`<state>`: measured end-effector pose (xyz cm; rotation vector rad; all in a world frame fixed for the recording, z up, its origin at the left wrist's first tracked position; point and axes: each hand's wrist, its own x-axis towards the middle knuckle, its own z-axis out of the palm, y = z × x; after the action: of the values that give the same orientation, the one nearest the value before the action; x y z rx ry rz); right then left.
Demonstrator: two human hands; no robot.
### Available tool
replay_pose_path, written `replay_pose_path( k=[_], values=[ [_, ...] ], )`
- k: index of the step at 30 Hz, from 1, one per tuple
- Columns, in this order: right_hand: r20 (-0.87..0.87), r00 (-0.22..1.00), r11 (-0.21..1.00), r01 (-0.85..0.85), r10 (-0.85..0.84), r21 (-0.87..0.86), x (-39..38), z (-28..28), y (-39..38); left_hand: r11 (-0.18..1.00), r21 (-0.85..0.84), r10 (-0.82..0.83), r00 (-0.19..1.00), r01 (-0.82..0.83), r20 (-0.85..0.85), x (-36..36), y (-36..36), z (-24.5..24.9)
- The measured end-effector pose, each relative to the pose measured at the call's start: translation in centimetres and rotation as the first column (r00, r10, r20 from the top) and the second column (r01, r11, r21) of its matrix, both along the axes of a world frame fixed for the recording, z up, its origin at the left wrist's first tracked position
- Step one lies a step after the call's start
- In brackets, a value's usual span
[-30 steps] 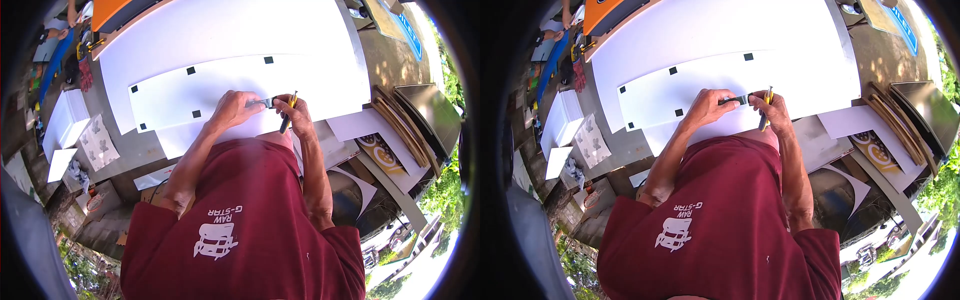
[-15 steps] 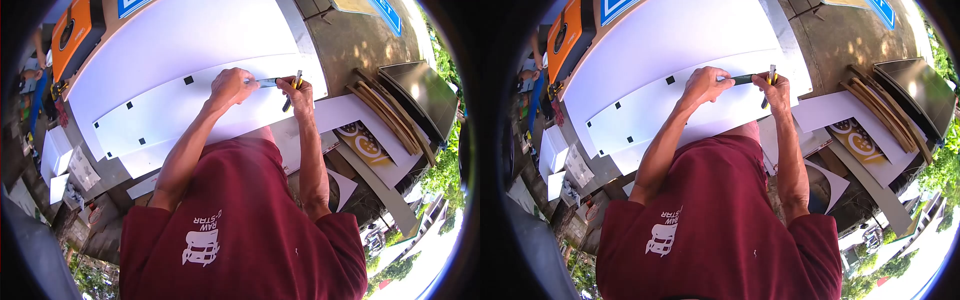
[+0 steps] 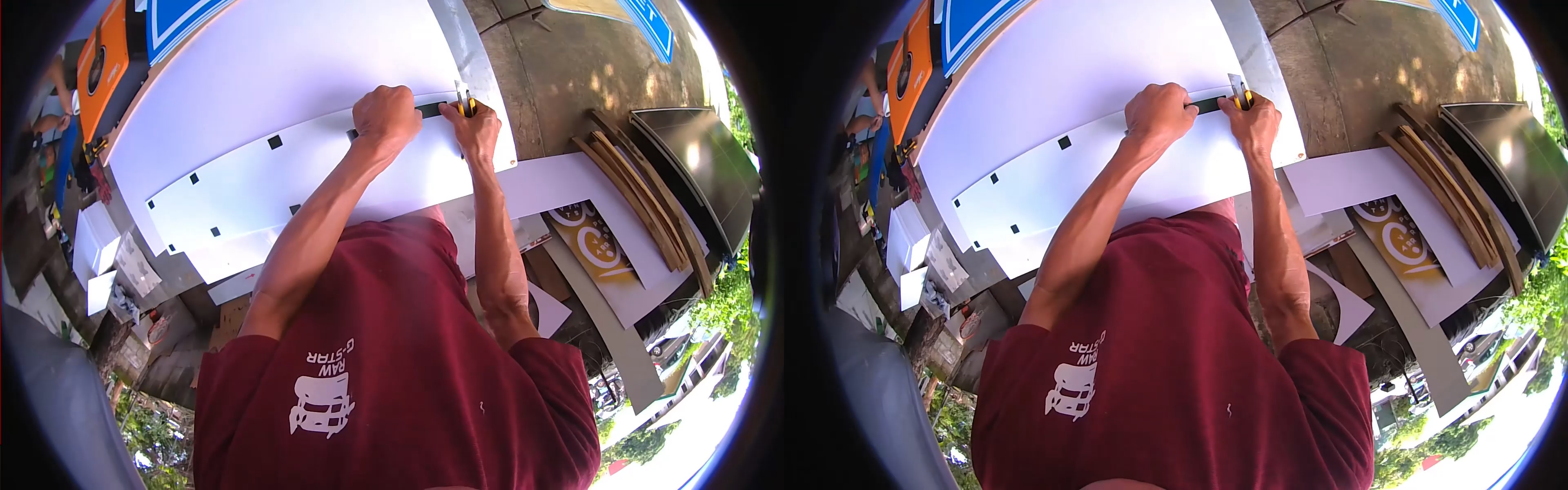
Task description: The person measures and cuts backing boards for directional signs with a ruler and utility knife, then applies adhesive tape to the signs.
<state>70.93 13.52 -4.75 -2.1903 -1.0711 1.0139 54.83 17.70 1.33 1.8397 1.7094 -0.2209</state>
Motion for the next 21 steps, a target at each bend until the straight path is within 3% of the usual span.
replay_pose_path(
  k=[3,6,9,16,21],
  values=[
    [0.133,0.99,0.999,-0.037,0.04,-0.02,0.3,-0.7,0.6,0.999,0.019,-0.029,0.998,0.03,-0.049,1.0,0.6,-0.6],
    [0.157,0.985,0.997,-0.065,0.069,-0.032,0.6,-1.1,1.0,0.999,-0.006,-0.048,0.996,0.047,-0.072,1.5,1.2,-0.5],
    [0.042,0.998,0.995,-0.037,0.041,-0.092,1.0,-0.5,1.4,0.999,-0.01,-0.054,0.995,0.053,-0.078,1.8,1.5,-0.2],
    [0.151,0.985,0.996,-0.075,0.081,-0.043,0.9,-1.5,1.4,0.996,0.007,-0.087,0.994,0.088,-0.073,2.2,1.7,0.2],
    [0.135,0.987,0.99,-0.076,0.091,-0.116,0.9,-1.0,1.6,0.995,-0.026,-0.102,0.992,0.1,-0.076,2.3,2.3,0.3]
  ],
)
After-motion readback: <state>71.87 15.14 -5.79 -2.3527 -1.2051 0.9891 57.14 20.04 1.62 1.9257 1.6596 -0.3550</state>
